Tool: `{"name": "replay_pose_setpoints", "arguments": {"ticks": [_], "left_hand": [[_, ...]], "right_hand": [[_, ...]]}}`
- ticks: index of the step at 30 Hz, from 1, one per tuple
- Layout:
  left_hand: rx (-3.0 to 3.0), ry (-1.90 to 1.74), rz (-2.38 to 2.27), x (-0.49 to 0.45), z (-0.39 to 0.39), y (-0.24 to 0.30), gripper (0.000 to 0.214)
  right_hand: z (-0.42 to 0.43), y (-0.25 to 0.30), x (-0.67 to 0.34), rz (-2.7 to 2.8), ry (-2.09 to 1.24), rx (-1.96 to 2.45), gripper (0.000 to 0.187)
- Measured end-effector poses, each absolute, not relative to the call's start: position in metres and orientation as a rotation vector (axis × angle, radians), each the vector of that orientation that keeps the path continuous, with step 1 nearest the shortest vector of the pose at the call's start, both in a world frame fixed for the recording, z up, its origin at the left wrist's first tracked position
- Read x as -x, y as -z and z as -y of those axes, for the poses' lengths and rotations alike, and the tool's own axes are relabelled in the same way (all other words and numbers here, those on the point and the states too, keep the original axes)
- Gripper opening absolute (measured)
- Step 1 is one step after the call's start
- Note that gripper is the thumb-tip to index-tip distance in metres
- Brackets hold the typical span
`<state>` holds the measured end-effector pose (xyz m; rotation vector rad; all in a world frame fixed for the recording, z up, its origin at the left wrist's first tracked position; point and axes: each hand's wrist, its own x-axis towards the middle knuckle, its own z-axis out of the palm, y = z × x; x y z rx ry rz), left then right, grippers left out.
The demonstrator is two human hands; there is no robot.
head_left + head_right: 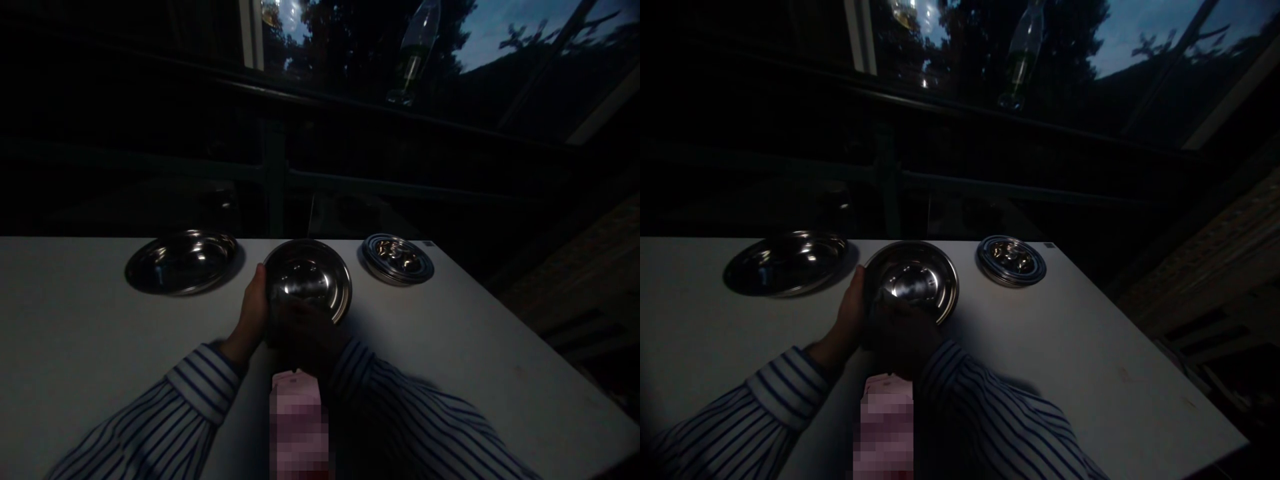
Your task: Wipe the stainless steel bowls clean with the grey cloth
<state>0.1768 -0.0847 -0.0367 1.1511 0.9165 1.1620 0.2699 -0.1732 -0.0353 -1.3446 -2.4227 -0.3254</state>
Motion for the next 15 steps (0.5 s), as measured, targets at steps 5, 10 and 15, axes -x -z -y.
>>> {"name": "replay_pose_setpoints", "arguments": {"ticks": [5,10,15], "left_hand": [[-1.127,-1.151,-0.860,-0.175,0.080,0.039,0.063],[-1.072,-1.119,-0.847,-0.180,0.080,0.040,0.064],[-1.040,-1.120,-0.863,-0.181,0.085,0.034,0.059]], "right_hand": [[0.188,0.039,-0.294,2.393,0.315,1.365,0.038],[0.206,0.037,-0.326,2.525,0.327,1.413,0.037],[0.182,0.037,-0.285,2.455,0.329,1.392,0.028]]}}
